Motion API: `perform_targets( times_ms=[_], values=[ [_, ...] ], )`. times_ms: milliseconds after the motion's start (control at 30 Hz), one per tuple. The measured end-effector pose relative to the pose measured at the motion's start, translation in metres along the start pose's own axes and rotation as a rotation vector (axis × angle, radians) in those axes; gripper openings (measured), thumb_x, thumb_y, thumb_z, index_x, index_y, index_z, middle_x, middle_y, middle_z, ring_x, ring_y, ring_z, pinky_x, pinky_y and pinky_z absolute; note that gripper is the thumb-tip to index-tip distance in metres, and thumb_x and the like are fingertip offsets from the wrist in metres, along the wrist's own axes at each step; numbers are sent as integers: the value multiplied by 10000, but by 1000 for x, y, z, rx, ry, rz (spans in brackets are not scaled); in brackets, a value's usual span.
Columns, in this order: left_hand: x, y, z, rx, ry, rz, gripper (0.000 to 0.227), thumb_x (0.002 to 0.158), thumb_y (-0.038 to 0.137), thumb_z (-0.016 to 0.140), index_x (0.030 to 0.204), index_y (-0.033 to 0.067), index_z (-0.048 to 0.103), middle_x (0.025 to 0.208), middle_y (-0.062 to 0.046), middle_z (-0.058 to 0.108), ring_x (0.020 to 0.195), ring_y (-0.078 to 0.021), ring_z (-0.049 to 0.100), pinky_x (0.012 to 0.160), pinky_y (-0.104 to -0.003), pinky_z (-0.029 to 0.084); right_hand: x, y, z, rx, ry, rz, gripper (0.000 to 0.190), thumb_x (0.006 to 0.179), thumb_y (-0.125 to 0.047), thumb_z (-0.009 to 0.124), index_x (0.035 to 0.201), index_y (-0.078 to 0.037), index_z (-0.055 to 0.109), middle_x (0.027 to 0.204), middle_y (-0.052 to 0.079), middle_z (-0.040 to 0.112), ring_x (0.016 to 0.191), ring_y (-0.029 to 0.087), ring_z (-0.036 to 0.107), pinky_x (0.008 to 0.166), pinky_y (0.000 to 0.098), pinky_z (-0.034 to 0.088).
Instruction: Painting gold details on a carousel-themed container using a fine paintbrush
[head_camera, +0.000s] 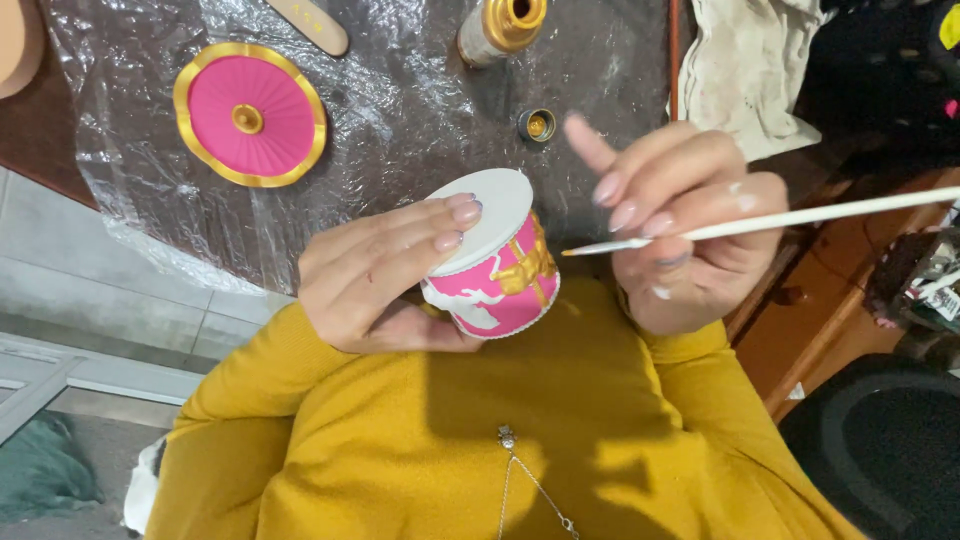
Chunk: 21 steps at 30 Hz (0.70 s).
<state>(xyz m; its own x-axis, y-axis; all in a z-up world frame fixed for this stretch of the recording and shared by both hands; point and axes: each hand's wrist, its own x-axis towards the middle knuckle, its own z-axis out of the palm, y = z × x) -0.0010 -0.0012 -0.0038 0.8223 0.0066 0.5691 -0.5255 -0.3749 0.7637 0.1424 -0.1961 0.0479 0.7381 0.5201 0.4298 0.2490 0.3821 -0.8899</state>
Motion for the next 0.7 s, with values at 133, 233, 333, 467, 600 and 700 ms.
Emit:
perform_targets(
  times_ms=[133, 233, 333, 467, 600, 700],
  values=[
    [3, 1, -1, 3, -8, 6, 691, 939, 380, 871, 1343, -53, 515, 1344, -273, 639, 1238, -449, 726, 1074, -524, 648, 2, 4, 8, 71, -103, 10, 197, 1061, -214, 617, 948, -71, 542, 857, 117, 579, 853, 217, 592, 1042, 565, 634],
    [4, 1, -1, -12, 14, 25, 671, 932, 361, 877, 1310, -68, 525, 1313, -281, 650, 1220, -444, 728, 1068, -525, 648, 0, 2, 13, 13, -77, 71, 250, 1094, -278, 578, 949, -82, 520, 854, 111, 566, 837, 208, 580, 1003, 572, 666],
    [4, 2, -2, -11, -19, -2, 679, 939, 359, 879, 1338, -50, 511, 1350, -274, 636, 1250, -458, 718, 1096, -524, 634, -1, 3, 11, 8, -98, 98, 271, 1082, -280, 593, 916, -67, 569, 845, 121, 585, 830, 222, 590, 987, 599, 679],
    [4, 2, -1, -5, 7, 15, 687, 940, 366, 882, 1338, -54, 511, 1334, -277, 645, 1238, -462, 725, 1075, -519, 649, -1, 5, 9, 23, -142, 91, 243, 1061, -217, 588, 881, -58, 560, 830, 130, 592, 832, 238, 589, 1013, 615, 655],
    [5, 2, -2, -8, 3, 15, 675, 941, 351, 883, 1330, -58, 512, 1331, -281, 644, 1233, -459, 727, 1076, -522, 647, -3, 3, 10, 11, -130, 112, 254, 1062, -227, 598, 877, -56, 573, 840, 118, 603, 841, 235, 593, 1014, 612, 662],
    [3, 1, -3, -13, -18, 12, 699, 940, 362, 892, 1348, -52, 505, 1349, -268, 638, 1252, -444, 720, 1094, -530, 641, -3, 6, 8, 27, -142, 96, 215, 1054, -198, 602, 896, -55, 574, 848, 120, 606, 842, 239, 601, 1010, 607, 662]
  ],
)
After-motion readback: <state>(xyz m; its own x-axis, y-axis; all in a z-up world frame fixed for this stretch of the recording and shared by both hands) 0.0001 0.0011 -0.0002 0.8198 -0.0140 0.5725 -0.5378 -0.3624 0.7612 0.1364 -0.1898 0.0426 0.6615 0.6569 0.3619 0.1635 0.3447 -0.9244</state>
